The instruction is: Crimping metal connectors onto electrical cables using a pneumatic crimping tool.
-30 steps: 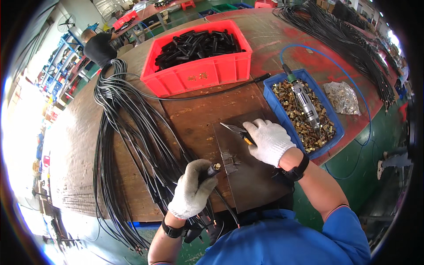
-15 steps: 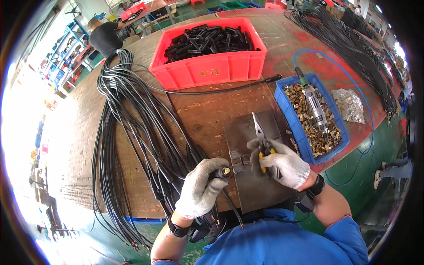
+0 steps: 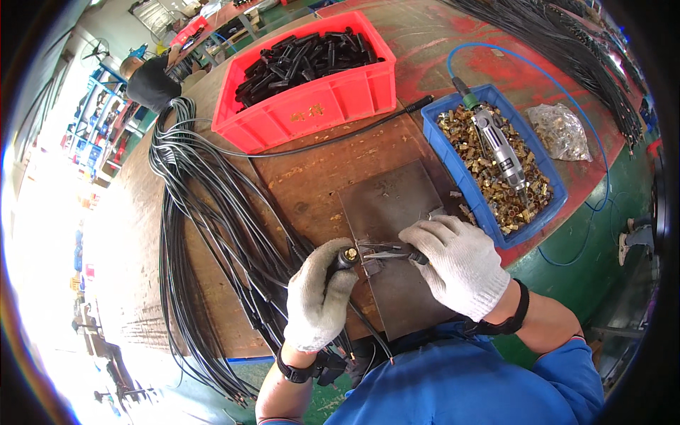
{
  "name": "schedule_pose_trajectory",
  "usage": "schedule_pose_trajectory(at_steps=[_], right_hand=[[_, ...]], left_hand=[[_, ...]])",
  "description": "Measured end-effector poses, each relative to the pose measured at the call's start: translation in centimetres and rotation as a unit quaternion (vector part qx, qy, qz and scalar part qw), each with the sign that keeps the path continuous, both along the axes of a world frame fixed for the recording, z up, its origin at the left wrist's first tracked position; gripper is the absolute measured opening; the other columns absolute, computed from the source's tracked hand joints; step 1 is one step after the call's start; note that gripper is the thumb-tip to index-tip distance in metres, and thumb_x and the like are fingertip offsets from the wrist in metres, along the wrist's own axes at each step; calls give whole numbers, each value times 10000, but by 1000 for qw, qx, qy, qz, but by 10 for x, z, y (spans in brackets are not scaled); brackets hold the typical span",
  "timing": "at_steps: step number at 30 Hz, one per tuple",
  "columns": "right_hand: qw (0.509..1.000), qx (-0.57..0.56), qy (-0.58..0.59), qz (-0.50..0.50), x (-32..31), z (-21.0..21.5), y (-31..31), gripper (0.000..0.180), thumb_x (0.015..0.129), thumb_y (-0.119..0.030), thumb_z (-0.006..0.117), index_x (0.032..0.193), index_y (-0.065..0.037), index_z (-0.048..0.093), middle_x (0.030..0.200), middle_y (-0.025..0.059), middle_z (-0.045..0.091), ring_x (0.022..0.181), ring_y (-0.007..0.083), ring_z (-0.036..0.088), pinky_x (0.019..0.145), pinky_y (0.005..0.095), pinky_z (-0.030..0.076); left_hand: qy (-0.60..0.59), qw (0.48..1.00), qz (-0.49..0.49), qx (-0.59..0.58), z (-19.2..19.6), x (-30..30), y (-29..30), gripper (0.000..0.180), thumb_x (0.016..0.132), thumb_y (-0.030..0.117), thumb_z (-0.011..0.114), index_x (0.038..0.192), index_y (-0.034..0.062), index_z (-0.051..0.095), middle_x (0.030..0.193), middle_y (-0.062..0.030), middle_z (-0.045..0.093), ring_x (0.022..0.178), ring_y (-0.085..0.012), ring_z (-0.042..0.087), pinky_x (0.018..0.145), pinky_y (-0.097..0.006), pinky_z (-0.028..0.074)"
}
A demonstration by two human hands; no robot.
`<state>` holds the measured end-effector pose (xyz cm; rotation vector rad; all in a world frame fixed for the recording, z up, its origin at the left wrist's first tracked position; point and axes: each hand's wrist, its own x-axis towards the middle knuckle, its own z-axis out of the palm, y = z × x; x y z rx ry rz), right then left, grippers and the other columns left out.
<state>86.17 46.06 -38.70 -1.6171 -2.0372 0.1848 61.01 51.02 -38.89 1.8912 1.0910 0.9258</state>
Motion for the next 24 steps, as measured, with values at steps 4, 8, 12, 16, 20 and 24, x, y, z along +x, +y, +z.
schedule_pose_trajectory(at_steps=[4, 8, 12, 16, 20, 24], right_hand=[[999, 5, -46, 14, 2, 1, 0, 540, 810, -162, 821, 1332, -143, 683, 1216, 66, 717, 1129, 299, 698, 902, 445, 583], [996, 11, -83, 3, -3, 3, -2, 567, 802, -176, 822, 1350, -140, 681, 1122, 64, 691, 1123, 301, 696, 872, 450, 572], [995, 24, -94, 4, -3, 3, -2, 581, 801, -189, 818, 1362, -138, 678, 1106, 63, 680, 1117, 304, 694, 858, 453, 566], [992, 62, -109, 5, 0, 2, -1, 584, 800, -185, 811, 1366, -137, 679, 1101, 66, 672, 1116, 301, 690, 834, 452, 554], [992, 55, -110, 6, -2, 7, -4, 585, 794, -174, 808, 1364, -135, 681, 1084, 70, 664, 1097, 304, 688, 837, 450, 550], [992, 59, -107, 4, -2, 6, -5, 590, 793, -184, 815, 1366, -139, 681, 1081, 67, 659, 1082, 302, 681, 837, 450, 548]], left_hand=[[3, 1000, 15, -8, 1, 1, 0, 350, 1003, 70, 676, 1340, -24, 688, 1074, -192, 774, 962, -273, 794, 886, -372, 611], [18, 999, 27, -19, 4, 4, 0, 355, 987, 48, 685, 1335, -27, 694, 1089, -198, 782, 984, -277, 803, 894, -370, 615], [13, 999, 25, -29, 7, 3, 0, 356, 1018, 60, 655, 1365, -16, 681, 1060, -62, 720, 929, -115, 669, 863, -292, 563], [39, 999, 28, -16, 13, 4, 0, 357, 972, 49, 716, 1321, -22, 706, 1091, -204, 790, 989, -291, 808, 892, -370, 618], [24, 999, 35, -26, 12, 5, -1, 348, 965, 50, 719, 1307, -19, 715, 1086, -202, 789, 994, -304, 807, 892, -372, 616], [22, 998, 37, -41, 12, 6, -2, 349, 955, 48, 726, 1299, -10, 722, 1077, -207, 787, 997, -321, 803, 891, -381, 614]])
